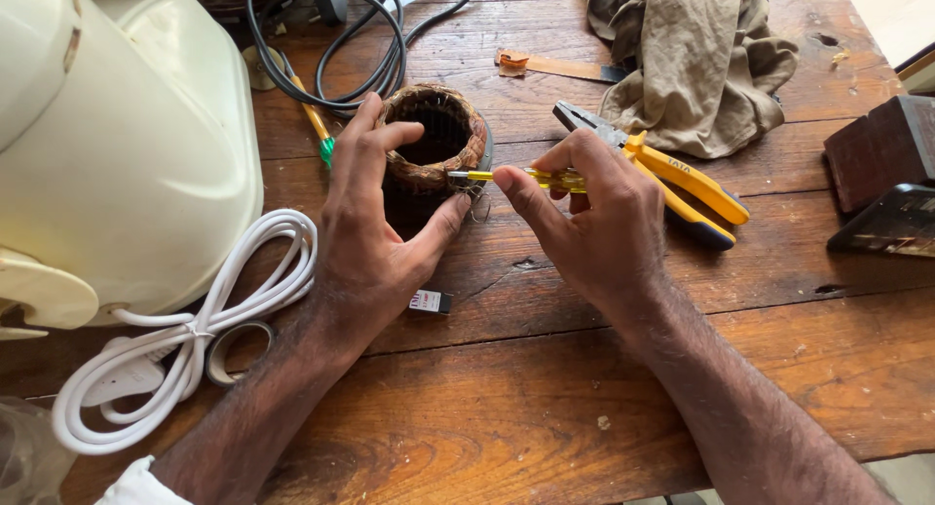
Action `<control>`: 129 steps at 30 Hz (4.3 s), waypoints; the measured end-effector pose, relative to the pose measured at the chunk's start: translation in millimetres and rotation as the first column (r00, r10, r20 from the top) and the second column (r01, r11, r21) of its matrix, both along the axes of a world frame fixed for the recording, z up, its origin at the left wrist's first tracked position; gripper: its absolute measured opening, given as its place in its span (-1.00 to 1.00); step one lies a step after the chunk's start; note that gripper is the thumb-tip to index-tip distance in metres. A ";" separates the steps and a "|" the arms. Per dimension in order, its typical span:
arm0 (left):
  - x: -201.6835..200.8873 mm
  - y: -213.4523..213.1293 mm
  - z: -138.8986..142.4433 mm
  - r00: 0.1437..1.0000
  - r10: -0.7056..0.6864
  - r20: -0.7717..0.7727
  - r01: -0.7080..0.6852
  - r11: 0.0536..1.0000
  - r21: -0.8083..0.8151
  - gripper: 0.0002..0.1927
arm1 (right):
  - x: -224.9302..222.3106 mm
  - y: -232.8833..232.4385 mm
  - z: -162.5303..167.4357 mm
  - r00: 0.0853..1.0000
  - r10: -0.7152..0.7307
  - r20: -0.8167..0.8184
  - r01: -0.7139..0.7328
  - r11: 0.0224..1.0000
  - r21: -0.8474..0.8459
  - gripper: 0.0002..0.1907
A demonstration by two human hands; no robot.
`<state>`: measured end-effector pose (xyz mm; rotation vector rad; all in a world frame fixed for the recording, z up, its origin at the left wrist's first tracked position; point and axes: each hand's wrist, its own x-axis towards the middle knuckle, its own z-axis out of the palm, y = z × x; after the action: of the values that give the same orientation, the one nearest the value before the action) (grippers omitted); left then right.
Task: The person uses a yellow screwdriver to pry and adjust a wire loop on a cylindrical wound component. They then switch to yellow pliers to grip and bend the same wire loop. The task involves careful manipulation of the wire without completing the repair within the clip.
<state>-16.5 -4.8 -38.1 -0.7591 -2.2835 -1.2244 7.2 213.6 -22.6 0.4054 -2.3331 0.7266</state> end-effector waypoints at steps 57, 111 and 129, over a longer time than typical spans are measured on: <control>-4.4 -7.4 -3.9 0.999 -0.025 0.038 0.023 0.999 0.045 -0.46 | -6.4 -9.0 3.8 0.904 0.158 0.397 -0.051 0.963 -0.266 -0.68; -4.1 -11.8 -4.3 0.964 -0.041 -0.262 0.035 0.999 -0.028 -0.93 | -1.7 -17.5 2.8 0.976 -0.021 0.219 0.083 0.957 -0.278 -0.69; 9.9 -11.7 5.1 0.944 -0.050 -0.327 0.003 0.990 -0.142 -0.80 | 8.9 -13.6 9.1 0.979 0.000 0.202 0.057 0.960 -0.275 -0.71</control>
<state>-6.6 -16.5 -33.0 -0.9687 -2.0995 -0.8760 16.1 200.0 -13.5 0.1772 -2.3665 1.1110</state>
